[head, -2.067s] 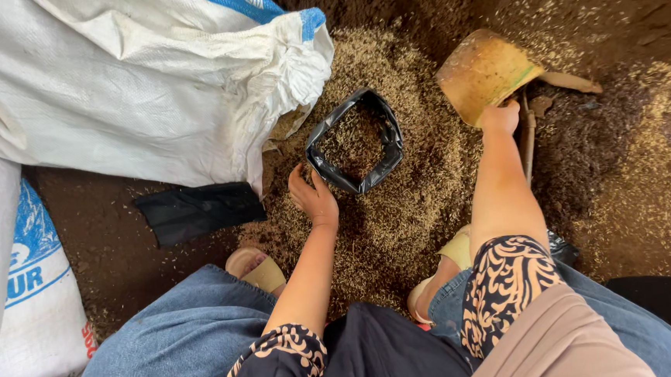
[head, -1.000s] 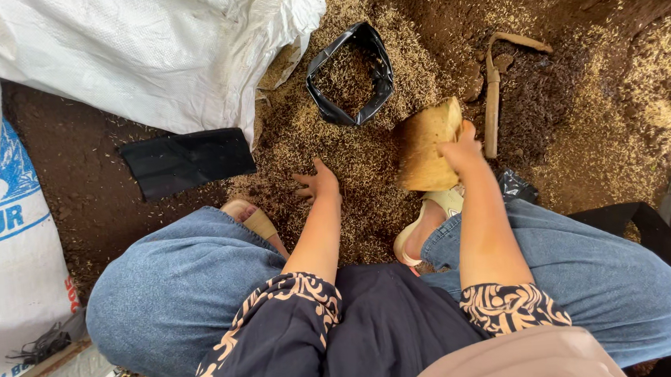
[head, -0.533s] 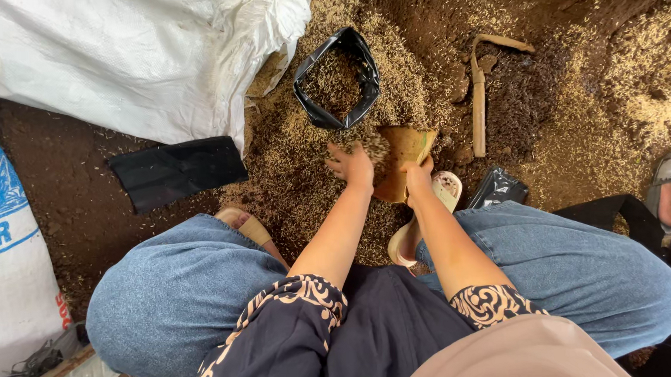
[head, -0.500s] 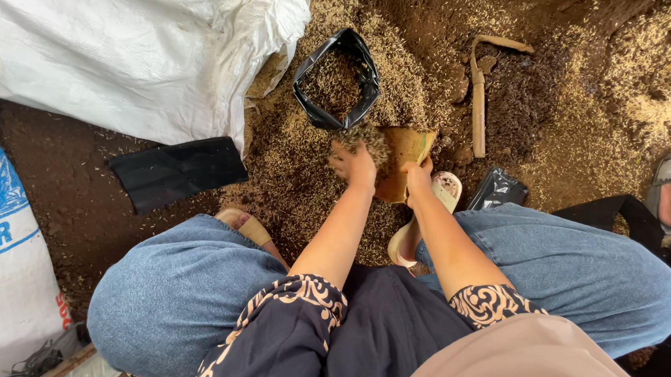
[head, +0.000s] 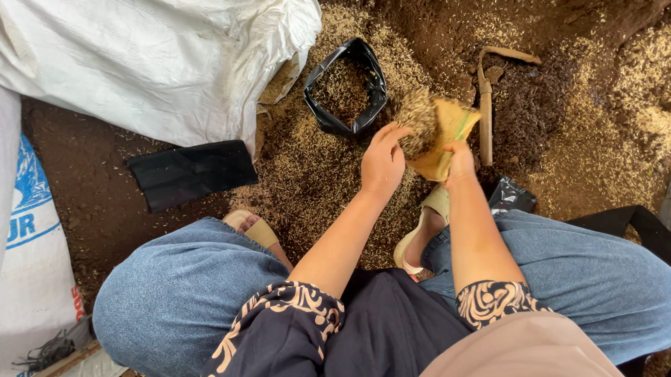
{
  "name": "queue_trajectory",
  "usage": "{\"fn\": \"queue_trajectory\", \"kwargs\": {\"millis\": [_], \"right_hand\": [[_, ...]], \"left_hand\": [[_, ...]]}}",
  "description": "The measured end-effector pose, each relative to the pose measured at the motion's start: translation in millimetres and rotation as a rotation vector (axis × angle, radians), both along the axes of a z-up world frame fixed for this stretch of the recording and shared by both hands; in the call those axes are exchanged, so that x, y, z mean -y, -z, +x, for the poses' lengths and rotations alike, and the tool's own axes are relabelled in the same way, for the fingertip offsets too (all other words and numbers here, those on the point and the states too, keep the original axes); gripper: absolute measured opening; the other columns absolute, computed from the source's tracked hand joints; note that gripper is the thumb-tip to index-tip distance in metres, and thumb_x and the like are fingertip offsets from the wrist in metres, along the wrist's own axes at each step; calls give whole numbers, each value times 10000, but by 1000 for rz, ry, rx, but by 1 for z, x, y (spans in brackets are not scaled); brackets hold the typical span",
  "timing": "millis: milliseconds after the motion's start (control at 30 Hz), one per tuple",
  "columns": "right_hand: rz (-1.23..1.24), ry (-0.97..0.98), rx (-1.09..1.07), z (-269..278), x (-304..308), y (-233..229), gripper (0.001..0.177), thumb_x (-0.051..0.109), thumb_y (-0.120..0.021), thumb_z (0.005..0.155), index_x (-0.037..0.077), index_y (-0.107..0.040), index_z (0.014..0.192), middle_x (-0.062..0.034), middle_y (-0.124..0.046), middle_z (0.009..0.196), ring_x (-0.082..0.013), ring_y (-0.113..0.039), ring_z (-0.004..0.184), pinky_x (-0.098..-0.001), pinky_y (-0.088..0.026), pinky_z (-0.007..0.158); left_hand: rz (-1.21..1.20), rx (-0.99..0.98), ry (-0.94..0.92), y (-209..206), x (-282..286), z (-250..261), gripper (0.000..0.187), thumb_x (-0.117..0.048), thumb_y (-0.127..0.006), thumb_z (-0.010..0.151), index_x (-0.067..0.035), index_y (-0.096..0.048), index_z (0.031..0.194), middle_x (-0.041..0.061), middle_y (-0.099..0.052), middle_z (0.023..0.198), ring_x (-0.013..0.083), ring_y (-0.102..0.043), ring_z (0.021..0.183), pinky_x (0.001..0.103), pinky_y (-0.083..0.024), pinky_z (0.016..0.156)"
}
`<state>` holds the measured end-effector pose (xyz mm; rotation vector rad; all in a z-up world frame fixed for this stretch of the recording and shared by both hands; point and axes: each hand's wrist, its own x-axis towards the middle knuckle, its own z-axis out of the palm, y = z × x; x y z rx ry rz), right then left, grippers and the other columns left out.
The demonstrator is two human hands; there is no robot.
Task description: The person scoops loose grain-like material from a large white sack onto the floor, spreads it with both hands, then uses a small shovel to transfer the material into a black plastic bag. The person repeatedly fills and adjusts the bag while seated on the ground.
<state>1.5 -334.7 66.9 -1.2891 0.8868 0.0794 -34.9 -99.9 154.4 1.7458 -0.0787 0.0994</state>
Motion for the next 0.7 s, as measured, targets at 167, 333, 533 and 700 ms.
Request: {"fn": "queue_trajectory", "kwargs": {"millis": [167,333,533,700], "right_hand": [[45,-75,21,10,-21,-106,668,216,-553,888,34,-371,1505,-151,-525,1248,-285,-575,1166,-441,-585,877],[53,-244,61,17,-70,-197,697,358,-583,919,22,-373,1492,-199,-579,1301,-312,-651,1175,-466,-628,874],[9,-416,46,49,-127,-216,836,502,-621,888,48,-357,1538,-192,-592,1423,-298,-655,1242,-497,-591,957],[-646,-442,-133,66,-183,-233,995,557,-665,889,121,-136,1609,-206,-410,1525,-363,-555,1301,-495,-515,1005]], "left_hand": [[-157,22,-304,-24,-42,34,209,-63,-572,999,-54,-630,1200,101,-607,1258,222,-633,1007,353,-543,947],[321,72,-789,-15,-93,61,687,-237,-860,766,43,-468,1256,302,-484,1205,481,-512,1130,546,-473,887],[-103,-224,-426,5,-91,65,424,-202,-623,941,-22,-531,1313,109,-660,1039,253,-679,906,422,-539,787],[-82,-113,-447,6,-78,52,404,-212,-599,971,-18,-536,1320,91,-644,986,196,-640,825,388,-527,723]]}}
